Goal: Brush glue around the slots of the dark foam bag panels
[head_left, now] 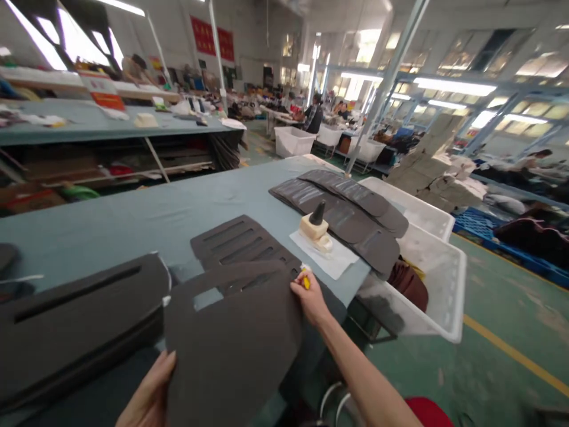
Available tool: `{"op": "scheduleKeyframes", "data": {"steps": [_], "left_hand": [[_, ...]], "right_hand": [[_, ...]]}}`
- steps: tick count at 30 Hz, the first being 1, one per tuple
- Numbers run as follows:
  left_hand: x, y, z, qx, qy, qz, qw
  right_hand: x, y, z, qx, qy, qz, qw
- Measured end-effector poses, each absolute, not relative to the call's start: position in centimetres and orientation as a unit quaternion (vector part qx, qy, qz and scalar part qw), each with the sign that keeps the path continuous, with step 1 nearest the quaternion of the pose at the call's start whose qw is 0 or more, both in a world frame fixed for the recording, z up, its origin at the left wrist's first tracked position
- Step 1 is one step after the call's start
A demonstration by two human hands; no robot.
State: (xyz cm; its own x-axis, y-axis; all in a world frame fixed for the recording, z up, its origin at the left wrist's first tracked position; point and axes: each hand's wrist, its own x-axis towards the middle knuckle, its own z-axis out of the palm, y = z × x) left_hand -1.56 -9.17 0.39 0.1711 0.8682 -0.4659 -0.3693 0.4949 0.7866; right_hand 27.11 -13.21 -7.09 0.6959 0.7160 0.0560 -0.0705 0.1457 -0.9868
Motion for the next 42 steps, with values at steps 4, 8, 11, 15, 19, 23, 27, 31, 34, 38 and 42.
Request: {"op": "scheduleKeyframes", "data": {"steps": [4, 8, 11, 15, 19, 23, 27, 31, 34, 38, 42], "left_hand": [[3.0, -13.9, -5.2, 0.269, 0.505, 0.331, 0.75], [5.8, -19.2, -12.4, 0.347, 0.511, 0.27, 0.738], [6.9, -21.7, -16.7, 0.377, 0.571, 0.282, 0.673], [7.9, -22.2, -19.4, 0.42, 0.612, 0.315, 0.591], [8.5, -21.4, -19.9, 0.485, 0.628, 0.311, 0.523], [9.0, -21.0, -19.2, 0.564, 0.653, 0.262, 0.432], [9.2, -21.2, -18.2, 0.644, 0.65, 0.205, 0.347], [9.1, -21.1, -17.8, 0.694, 0.616, 0.187, 0.323], [8.9, -20.9, -18.0, 0.702, 0.605, 0.195, 0.32], [8.8, -20.8, -18.0, 0.696, 0.601, 0.203, 0.336], [8.7, -20.7, -17.6, 0.688, 0.6, 0.209, 0.351]], "right_hand": [[34.0, -20.5, -11.8, -0.755, -0.333, 0.159, 0.542], [38.1, -25.6, -15.5, -0.813, -0.386, 0.128, 0.417], [39.6, -27.2, -17.4, -0.823, -0.4, 0.128, 0.383], [40.5, -26.7, -18.3, -0.822, -0.412, 0.123, 0.374], [40.9, -25.1, -18.2, -0.818, -0.432, 0.105, 0.364], [41.3, -23.6, -18.6, -0.828, -0.443, 0.085, 0.333], [41.5, -23.0, -19.1, -0.845, -0.446, 0.083, 0.283], [41.5, -22.7, -19.0, -0.852, -0.444, 0.081, 0.264], [41.6, -22.6, -19.0, -0.857, -0.44, 0.093, 0.25], [41.8, -22.4, -19.3, -0.865, -0.437, 0.099, 0.225], [42.1, -22.3, -19.8, -0.87, -0.436, 0.097, 0.208]]}}
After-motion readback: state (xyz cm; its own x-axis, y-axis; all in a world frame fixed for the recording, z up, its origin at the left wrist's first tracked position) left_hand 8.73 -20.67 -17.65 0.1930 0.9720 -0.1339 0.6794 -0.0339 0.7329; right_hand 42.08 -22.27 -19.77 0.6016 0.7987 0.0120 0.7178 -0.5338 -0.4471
